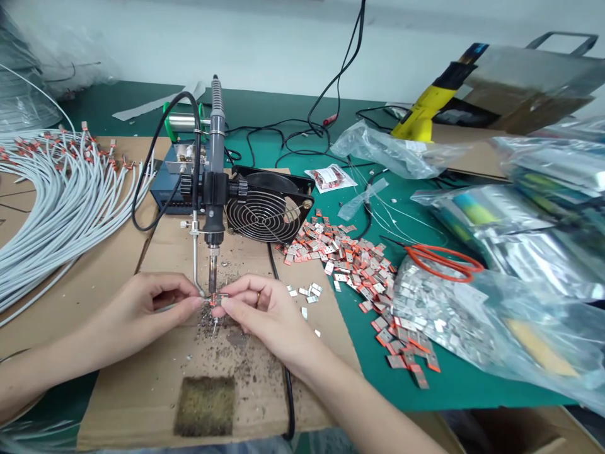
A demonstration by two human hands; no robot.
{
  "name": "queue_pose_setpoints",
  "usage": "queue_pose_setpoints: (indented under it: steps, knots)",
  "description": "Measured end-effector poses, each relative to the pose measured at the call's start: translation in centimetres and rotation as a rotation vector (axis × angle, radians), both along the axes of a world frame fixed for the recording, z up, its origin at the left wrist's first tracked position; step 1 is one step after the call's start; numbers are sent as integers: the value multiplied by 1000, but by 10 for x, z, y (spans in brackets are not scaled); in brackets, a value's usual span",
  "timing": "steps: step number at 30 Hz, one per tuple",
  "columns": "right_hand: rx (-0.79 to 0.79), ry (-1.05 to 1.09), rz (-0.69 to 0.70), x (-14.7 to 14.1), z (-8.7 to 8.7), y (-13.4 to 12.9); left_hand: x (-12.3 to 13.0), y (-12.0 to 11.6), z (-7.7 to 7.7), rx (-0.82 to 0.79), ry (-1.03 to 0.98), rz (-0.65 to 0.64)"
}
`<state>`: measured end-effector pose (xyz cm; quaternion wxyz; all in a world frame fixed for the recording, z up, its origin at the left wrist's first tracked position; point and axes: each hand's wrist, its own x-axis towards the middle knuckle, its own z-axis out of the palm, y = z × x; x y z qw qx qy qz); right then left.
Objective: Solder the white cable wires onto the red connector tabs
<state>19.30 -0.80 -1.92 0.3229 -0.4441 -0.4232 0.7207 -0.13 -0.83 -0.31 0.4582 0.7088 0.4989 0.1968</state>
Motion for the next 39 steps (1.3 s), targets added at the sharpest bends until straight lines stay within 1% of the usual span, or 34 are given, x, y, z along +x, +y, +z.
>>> queue_pose_setpoints:
  steps: [7, 15, 24, 30, 36, 39]
  knots:
    - [9, 10, 4, 1, -1, 0, 2, -1, 8, -27, 6, 4]
    - [-5, 17, -8, 1, -1, 0, 2, -2, 2, -6, -11, 6]
    - [-7, 39, -12, 2, -3, 0, 1, -2, 2, 3, -10, 7]
    - [-2, 44, -17, 1, -3, 0, 1, -1, 5, -25, 3, -3]
    - [-12, 69, -23, 0, -3, 0, 0, 0, 3, -16, -7, 0]
    - [1, 97, -23, -1, -2, 0, 1, 0, 6, -21, -6, 6]
